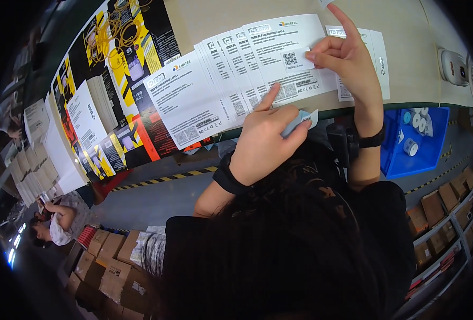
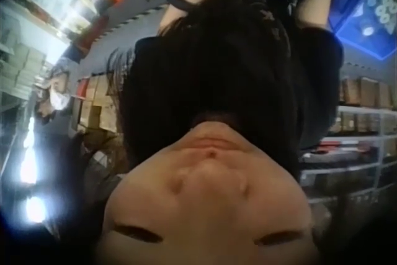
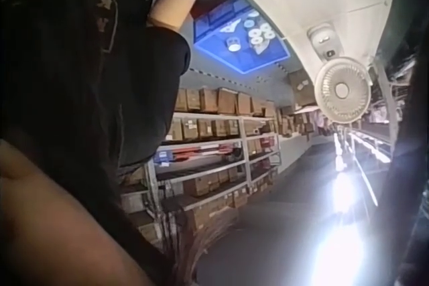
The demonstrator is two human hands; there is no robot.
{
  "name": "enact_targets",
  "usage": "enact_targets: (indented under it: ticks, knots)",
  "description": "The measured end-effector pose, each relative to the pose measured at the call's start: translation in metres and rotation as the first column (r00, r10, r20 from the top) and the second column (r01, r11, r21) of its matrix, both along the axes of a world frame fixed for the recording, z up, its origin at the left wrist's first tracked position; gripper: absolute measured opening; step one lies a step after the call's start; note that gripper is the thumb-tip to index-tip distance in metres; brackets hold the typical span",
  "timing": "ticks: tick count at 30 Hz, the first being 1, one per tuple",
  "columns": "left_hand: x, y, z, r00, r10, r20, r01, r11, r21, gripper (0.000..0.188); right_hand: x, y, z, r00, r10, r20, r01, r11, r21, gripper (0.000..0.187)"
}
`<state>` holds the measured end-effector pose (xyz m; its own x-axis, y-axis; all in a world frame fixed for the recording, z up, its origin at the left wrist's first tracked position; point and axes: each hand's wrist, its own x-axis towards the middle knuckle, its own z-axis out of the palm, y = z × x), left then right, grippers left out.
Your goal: Sorting and stacking printed manufacturing labels at a workbench to prepare for a production run.
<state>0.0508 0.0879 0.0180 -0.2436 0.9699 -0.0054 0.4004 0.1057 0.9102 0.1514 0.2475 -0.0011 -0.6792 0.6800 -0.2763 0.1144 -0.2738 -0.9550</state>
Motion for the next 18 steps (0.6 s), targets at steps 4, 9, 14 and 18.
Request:
enact_targets:
  ticks: [4,9,14,18]
  knots:
    - [-0.001,0.0,0.001,1.0,-0.009,-0.01,0.009,1.0,0.002,0.022,0.0,0.0,-0.002,1.0,0.005,0.008,-0.006,1.0,0.017,0.091]
    - [0.0,0.001,0.001,1.0,-0.016,-0.01,0.016,1.0,0.005,0.022,-0.003,-0.002,0.002,0.999,-0.012,0.031,0.012,1.0,0.013,0.09]
    - [-0.001,0.001,0.0,1.0,-0.023,-0.005,0.023,1.0,-0.007,0.022,-0.018,-0.017,0.024,0.969,-0.067,0.237,0.028,0.986,0.165,0.083]
    - [-0.001,-0.001,-0.002,1.0,-0.01,-0.009,0.01,1.0,0.006,0.022,-0.028,-0.025,0.039,0.841,-0.141,0.523,-0.084,0.92,0.382,0.08]
